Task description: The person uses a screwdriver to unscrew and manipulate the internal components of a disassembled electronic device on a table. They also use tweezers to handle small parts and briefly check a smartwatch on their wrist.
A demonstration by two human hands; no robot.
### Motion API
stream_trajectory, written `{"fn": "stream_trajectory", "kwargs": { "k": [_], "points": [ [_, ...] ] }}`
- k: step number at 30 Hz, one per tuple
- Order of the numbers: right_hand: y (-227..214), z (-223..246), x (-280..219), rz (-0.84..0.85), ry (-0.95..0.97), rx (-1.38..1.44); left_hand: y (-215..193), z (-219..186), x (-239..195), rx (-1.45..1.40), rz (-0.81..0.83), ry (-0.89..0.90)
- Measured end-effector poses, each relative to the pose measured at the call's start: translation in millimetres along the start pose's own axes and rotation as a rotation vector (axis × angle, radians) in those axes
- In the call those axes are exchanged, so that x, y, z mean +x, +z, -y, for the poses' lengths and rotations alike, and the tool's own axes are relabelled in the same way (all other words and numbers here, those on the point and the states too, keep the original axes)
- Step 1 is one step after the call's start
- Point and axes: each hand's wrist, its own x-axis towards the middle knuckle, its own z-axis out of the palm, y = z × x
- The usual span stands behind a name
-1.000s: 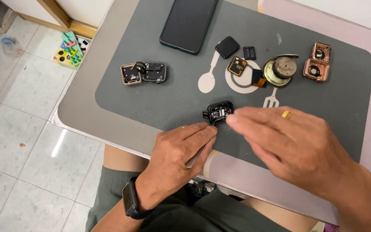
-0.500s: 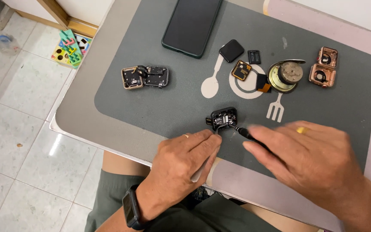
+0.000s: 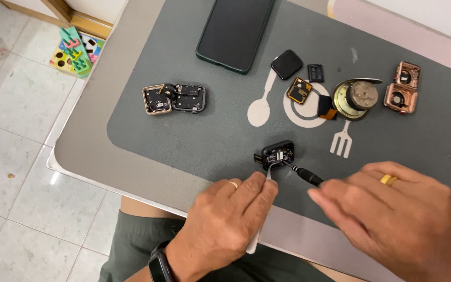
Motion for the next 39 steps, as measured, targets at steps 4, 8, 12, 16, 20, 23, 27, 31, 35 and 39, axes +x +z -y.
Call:
{"fn": "stream_trajectory", "kwargs": {
  "k": [4,8,12,16,20,23,27,31,35,39],
  "points": [
    [6.5,-5.0,-15.1,0.118,-0.018,0.004,0.3,0.1,0.2,0.009,-0.018,0.009],
    [7.0,-0.9,-10.9,0.041,-0.06,-0.048,-0.9,0.6,0.2,0.033,-0.013,0.033],
    [9.9,-0.7,-26.1,0.146,-0.074,-0.066,-4.1,-0.8,2.6,0.091,0.029,0.059],
    [3.1,18.1,-11.3,0.148,-0.138,-0.11,-12.0,3.6,3.4,0.119,0.096,0.103],
    [6.3,30.8,-14.9,0.175,-0.113,-0.178,-17.5,19.8,7.9,0.105,0.156,0.238],
    [9.0,38.1,-13.2,0.152,-0.087,-0.206,-19.6,28.0,9.5,0.087,0.196,0.284],
    [16.2,34.1,-11.2,0.018,-0.202,-0.298,-19.2,30.7,8.3,0.022,0.211,0.257],
    [27.3,50.0,-16.3,-0.008,-0.124,-0.367,-19.9,29.4,10.8,0.036,0.185,0.266],
    [31.7,62.9,-15.9,0.018,0.036,-0.298,-22.1,27.6,13.2,0.044,0.206,0.286],
    [38.9,64.7,-19.5,-0.016,0.064,-0.304,-22.1,27.9,15.5,0.071,0.204,0.317]
  ]
}}
